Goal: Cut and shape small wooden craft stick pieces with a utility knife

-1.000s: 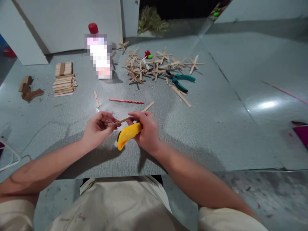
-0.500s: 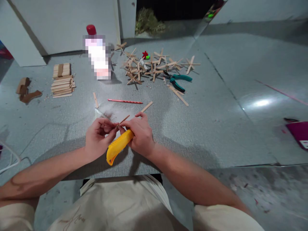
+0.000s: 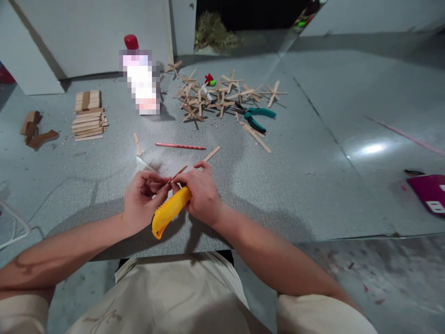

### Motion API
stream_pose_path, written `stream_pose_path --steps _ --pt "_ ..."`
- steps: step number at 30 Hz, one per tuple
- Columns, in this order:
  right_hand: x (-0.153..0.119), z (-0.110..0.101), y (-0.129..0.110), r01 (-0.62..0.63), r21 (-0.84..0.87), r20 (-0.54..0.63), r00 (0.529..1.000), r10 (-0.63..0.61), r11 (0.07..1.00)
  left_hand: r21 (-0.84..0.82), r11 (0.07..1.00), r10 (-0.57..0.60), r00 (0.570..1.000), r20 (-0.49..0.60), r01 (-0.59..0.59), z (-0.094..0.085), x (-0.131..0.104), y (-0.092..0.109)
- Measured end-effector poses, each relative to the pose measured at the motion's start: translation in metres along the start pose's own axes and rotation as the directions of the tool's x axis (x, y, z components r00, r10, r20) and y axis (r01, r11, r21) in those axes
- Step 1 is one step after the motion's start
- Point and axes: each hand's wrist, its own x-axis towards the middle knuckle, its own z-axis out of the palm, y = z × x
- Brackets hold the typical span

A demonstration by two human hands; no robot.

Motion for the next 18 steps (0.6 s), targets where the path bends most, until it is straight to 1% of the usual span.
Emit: stream_pose_path --steps 5,7,10,14,18 --pt "0.003 -0.001 0.0 0.058 -0.029 0.005 0.998 -0.058 0.998 -0.06 0.997 -0.038 0.999 0.023 0.039 0.0 0.004 -0.002" --pt "0.003 -0.003 0.001 0.045 -0.019 -0.003 0.999 -0.045 0.999 -0.081 0.996 -0.045 0.999 0.019 0.047 0.0 0.007 -0.003" --pt "0.002 -0.006 0.005 0.006 -0.039 -0.048 0.999 -0.008 0.999 -0.119 0.991 -0.054 0.998 0.02 0.056 -0.003 0.012 -0.004" --pt "0.002 -0.008 0.017 -0.003 -0.061 -0.075 0.997 -0.001 0.998 -0.164 0.984 -0.06 0.996 0.073 0.071 -0.007 0.018 -0.003" --pt "0.006 -0.014 0.037 -0.013 -0.104 -0.07 0.998 0.006 0.994 -0.185 0.98 -0.05 0.993 0.111 0.07 -0.01 0.019 -0.001"
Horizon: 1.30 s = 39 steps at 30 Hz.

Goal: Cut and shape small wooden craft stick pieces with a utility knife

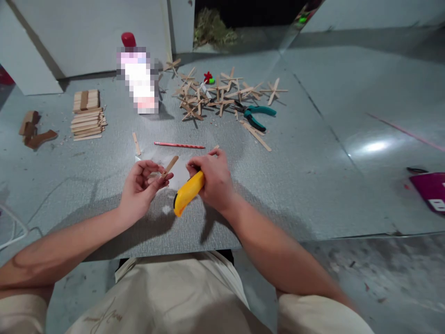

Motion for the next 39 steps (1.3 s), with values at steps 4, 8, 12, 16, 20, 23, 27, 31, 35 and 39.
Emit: stream_pose_path --steps 4,8,12,16,20,23,27,31,35,39 --pt "0.008 -0.014 0.029 -0.102 -0.154 0.04 0.993 0.109 0.983 -0.003 1.0 0.001 1.0 0.019 -0.001 -0.002 0.0 -0.001" --pt "0.013 -0.023 0.044 -0.182 -0.201 -0.039 0.983 0.178 0.962 -0.015 1.0 -0.011 1.0 0.022 0.011 -0.002 0.0 -0.002" --pt "0.012 -0.019 0.021 -0.155 -0.101 -0.086 0.985 0.147 0.983 -0.052 0.997 -0.052 0.999 0.013 0.053 0.0 0.0 0.0" --pt "0.007 -0.02 -0.009 -0.09 -0.018 -0.135 0.987 0.087 0.996 -0.093 0.987 -0.131 0.991 0.007 0.131 0.001 0.002 0.003" --pt "0.005 -0.024 -0.013 -0.096 -0.025 -0.224 0.971 0.088 0.995 -0.122 0.971 -0.207 0.978 0.016 0.208 0.001 0.006 0.005" --pt "0.005 -0.021 -0.012 -0.088 0.035 -0.127 0.988 0.092 0.996 -0.134 0.96 -0.247 0.969 0.016 0.246 0.002 0.006 0.007" --pt "0.002 -0.012 -0.02 -0.181 0.238 0.122 0.98 0.156 0.954 -0.145 0.95 -0.275 0.961 0.037 0.278 0.005 0.004 0.011" --pt "-0.001 -0.008 -0.027 -0.249 0.257 0.175 0.962 0.208 0.934 -0.136 0.949 -0.28 0.958 0.056 0.285 0.006 0.003 0.012" --pt "-0.001 -0.007 -0.023 -0.126 0.202 0.076 0.991 0.113 0.971 -0.097 0.956 -0.271 0.961 0.062 0.276 0.006 0.002 0.011" --pt "-0.001 -0.004 -0.018 0.084 0.202 0.117 0.987 -0.109 0.976 -0.035 0.973 -0.228 0.973 0.042 0.229 0.005 0.001 0.01"
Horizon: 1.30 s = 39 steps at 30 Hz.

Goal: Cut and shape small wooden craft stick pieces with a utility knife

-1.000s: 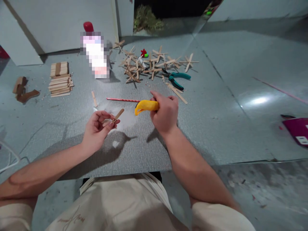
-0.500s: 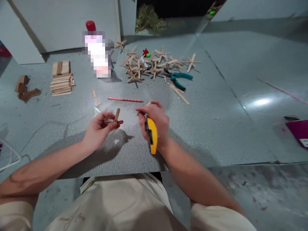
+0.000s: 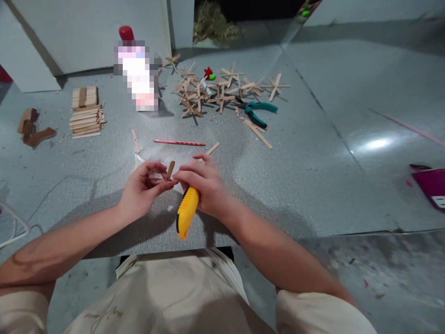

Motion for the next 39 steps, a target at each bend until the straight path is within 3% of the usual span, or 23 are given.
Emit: stream_pose_path --steps 3,10,16,19,27,34,39 --pt "-0.002 0.002 -0.001 0.071 -0.045 0.056 0.996 -0.068 0.996 0.057 0.997 0.044 0.999 -0.015 -0.043 -0.001 -0.003 0.0" --pt "-0.002 -0.001 -0.001 0.136 -0.214 0.069 0.99 -0.124 0.967 0.128 0.988 0.089 0.996 -0.01 -0.087 0.0 -0.007 -0.002" --pt "0.003 -0.006 -0.005 0.308 -0.3 0.08 0.951 -0.298 0.903 0.15 0.984 0.094 0.995 0.019 -0.096 0.0 -0.009 -0.001" --pt "0.003 -0.005 -0.008 0.336 -0.338 0.089 0.941 -0.326 0.879 0.144 0.985 0.093 0.995 0.027 -0.096 0.001 -0.012 -0.001" --pt "0.0 0.003 -0.011 0.161 -0.359 0.043 0.987 -0.156 0.919 0.033 0.999 0.026 1.0 0.0 -0.026 0.006 -0.01 0.006" --pt "0.001 0.01 -0.005 0.049 -0.195 -0.065 0.996 -0.063 0.98 -0.044 0.999 -0.029 1.0 -0.008 0.029 0.004 -0.004 0.006" --pt "0.0 0.007 0.004 -0.106 -0.094 -0.14 0.986 0.093 0.99 -0.096 0.994 -0.047 0.999 -0.016 0.045 0.003 -0.002 0.005"
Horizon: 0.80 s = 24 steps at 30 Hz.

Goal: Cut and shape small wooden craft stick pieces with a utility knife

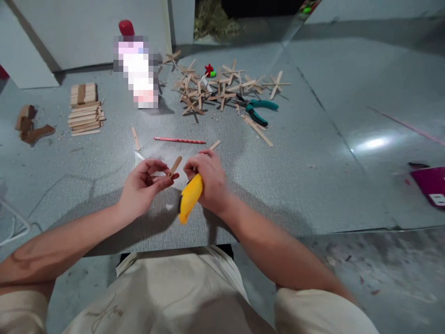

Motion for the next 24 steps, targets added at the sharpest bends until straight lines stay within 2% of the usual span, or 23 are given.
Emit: stream_pose_path --steps 6,9,11,16,20,24 --pt "0.001 -0.013 0.023 -0.243 -0.071 -0.077 0.968 0.237 0.967 0.007 1.0 -0.016 1.0 0.021 0.016 -0.001 0.002 -0.001" --pt "0.0 -0.014 0.024 -0.308 0.007 -0.065 0.949 0.308 0.951 0.028 1.0 -0.008 0.999 0.035 0.007 -0.002 0.003 -0.003" --pt "0.0 -0.013 0.02 -0.323 0.081 -0.018 0.945 0.325 0.943 0.04 0.999 -0.001 0.999 0.044 -0.001 -0.002 0.004 -0.004" --pt "-0.001 -0.01 0.007 -0.312 0.163 0.154 0.945 0.288 0.936 0.109 0.994 -0.016 0.997 0.081 0.007 -0.002 0.003 -0.004" --pt "-0.001 -0.005 0.003 -0.207 0.216 0.273 0.951 0.145 0.954 0.207 0.978 0.017 0.996 0.083 -0.034 -0.002 0.003 -0.003" --pt "0.0 -0.001 0.002 -0.175 0.231 0.3 0.949 0.101 0.957 0.282 0.954 0.088 0.995 0.056 -0.1 -0.004 0.005 -0.003"
